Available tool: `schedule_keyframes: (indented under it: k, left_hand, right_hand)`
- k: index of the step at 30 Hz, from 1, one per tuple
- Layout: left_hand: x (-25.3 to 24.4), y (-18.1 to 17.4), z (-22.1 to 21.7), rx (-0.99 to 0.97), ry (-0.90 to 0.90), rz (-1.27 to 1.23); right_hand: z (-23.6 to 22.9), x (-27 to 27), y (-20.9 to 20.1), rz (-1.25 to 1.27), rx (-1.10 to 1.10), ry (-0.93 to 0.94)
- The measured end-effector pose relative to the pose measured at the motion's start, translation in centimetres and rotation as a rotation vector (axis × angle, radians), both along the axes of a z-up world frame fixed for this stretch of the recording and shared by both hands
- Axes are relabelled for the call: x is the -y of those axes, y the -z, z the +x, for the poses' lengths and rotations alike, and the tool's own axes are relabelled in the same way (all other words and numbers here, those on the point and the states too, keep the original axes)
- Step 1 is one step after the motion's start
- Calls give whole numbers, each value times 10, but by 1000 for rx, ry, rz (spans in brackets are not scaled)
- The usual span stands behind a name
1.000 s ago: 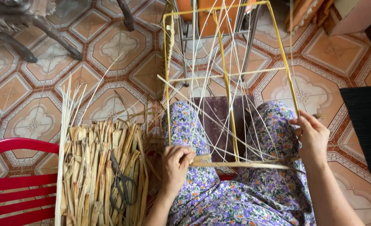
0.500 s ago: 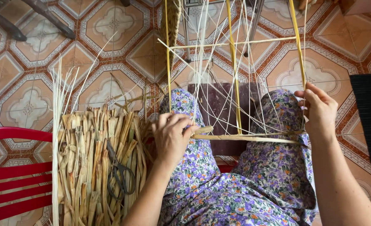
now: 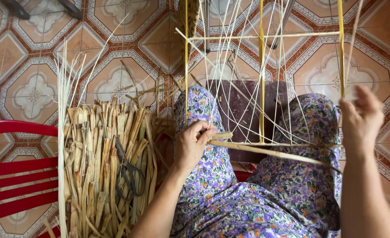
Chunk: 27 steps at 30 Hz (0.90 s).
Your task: Weaving bamboo or palm leaf strips onto a rectangular frame to create a basket or mat.
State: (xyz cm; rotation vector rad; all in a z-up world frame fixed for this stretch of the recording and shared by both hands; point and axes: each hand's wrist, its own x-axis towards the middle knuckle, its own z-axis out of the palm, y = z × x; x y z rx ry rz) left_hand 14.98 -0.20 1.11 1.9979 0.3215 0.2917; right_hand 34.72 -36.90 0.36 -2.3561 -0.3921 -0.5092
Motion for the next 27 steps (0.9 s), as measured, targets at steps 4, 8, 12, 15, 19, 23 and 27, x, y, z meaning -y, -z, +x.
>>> schedule_keyframes:
  k: [4,8,12,15,19,23,27]
  left_hand:
    - [-3,-8,-2,-47,-5,-16]
    - [-8,-11,-1,64,89,-128]
    - [-14,-15,-4,74,154,-228]
    - [-13,-10,-6,56,137,-251]
    - [0,-1,-7,48,69,-203]
    - [-1,-1,-3,169,-50,-51]
    - [9,1,-28,272,-73,250]
  right_hand:
    - [-58,-63,-42,109,203,170]
    - [-114,-140,-61,163,-165,-493]
    - [-133,-184,-75,-79,-288,-583]
    - [-135,-186,-67,-193,-300,-510]
    - [-139,-184,-51,-200,-251,-516]
    - [-132,-183,-43,-167,-213,-513]
    - [-135,-181,-39,-126,-225,-532]
